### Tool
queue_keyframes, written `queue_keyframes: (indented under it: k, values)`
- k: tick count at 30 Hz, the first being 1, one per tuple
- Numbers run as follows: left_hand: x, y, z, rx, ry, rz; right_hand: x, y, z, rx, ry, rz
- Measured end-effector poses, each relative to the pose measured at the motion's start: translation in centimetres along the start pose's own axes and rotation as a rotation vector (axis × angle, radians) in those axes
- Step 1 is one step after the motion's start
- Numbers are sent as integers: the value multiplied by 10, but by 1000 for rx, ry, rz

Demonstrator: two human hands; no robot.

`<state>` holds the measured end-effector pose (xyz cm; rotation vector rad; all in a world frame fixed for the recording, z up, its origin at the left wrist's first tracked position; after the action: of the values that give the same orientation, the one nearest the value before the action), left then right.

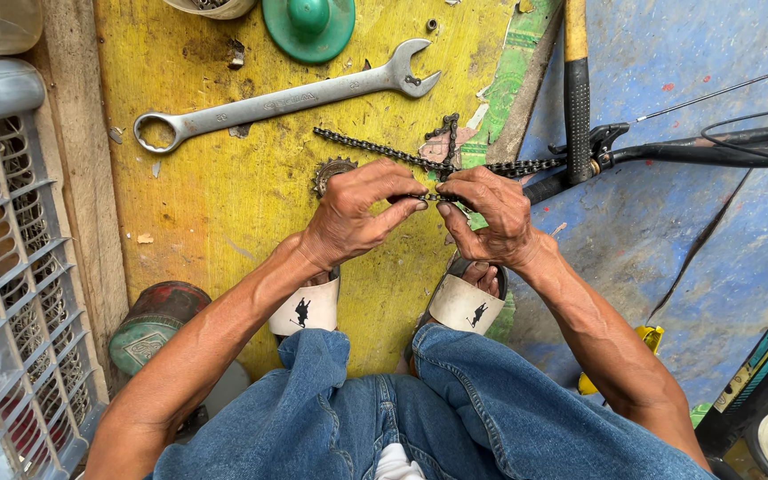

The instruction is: The person uses a hammer and wrench to remove and reattach pins to a bicycle chain on a workbench. They then move to the bicycle and install the chain onto the gears.

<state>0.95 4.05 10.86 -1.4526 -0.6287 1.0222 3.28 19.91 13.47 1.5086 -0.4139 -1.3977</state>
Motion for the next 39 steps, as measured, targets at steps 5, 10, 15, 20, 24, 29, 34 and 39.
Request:
queue_keyframes:
  k: [5,10,15,20,24,29,34,39]
  values:
    - [-1,8,3,-101,-3,-72,-1,0,3,21,-38,20]
    - [-3,-9,9,77,40,74,-1,1,8,6,-33,14]
    - [-4,-5,9,-8,-2,-9,-4,-3,7,48,-47,38]
    - [-6,-2,6,-7,-89,-62,1,-14,4,141,-40,108]
    - [16,-10,3,81,76,-116,-2,-15,11,118,-85,128]
    - [6,-18,-4,120,-49,13,-9,-19,23,157,-171,-64]
    - [-38,8,-4,-112,-290,132,9,-25,34,113,-56,-161]
    - [-50,18,7,-181,-361,192,3,-62,52,178,-112,-262]
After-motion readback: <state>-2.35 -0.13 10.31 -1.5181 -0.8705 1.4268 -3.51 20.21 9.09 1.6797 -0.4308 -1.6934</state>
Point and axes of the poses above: each hand's wrist, its own z-axis towards the middle knuckle, its own x-axis out of the palm, y = z × x, the point moved 9 cm from there along z, towards the middle knuckle, and after that the axes turned 3 degrees about z, right-handed, at the moved point
